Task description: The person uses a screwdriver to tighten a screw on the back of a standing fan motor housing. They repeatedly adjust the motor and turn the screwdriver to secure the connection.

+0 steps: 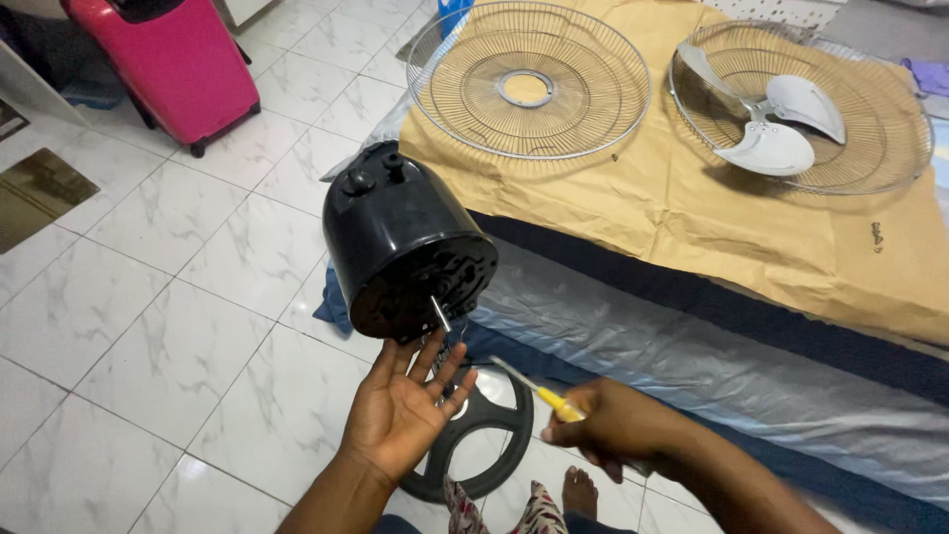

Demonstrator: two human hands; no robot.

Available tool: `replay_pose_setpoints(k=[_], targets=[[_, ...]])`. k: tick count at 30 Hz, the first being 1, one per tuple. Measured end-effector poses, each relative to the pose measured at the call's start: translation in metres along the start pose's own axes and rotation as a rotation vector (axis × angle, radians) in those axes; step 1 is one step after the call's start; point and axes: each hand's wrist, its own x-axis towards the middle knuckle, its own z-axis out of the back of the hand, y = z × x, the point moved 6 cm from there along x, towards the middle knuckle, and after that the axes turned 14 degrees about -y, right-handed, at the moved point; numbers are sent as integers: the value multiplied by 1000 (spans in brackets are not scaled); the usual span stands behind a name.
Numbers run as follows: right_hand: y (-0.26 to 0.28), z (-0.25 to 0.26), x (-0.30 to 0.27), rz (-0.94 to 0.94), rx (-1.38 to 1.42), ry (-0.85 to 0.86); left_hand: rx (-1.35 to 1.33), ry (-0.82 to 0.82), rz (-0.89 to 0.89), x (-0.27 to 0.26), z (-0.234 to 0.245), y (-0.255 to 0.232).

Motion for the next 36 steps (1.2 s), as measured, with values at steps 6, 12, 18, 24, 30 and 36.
replay_pose_setpoints(k=[6,12,18,24,30,36], targets=[[-70,85,58,-137,329,-318,95,-170,-43,-5,5,-3],[-97,155,101,-49,655,-479,136,-378,-85,41,63,25],[-77,232,164,308,994,-467,998,-461,272,93,78,126],[-4,300,276,310,1140,-244,1232,-205,-520,190,-92,165],[37,318,344,314,1077,-294,1340,-148,-1382,298,-278,146],[10,314,361,305,892,-431,1574,-127,-1482,374,-343,141]])
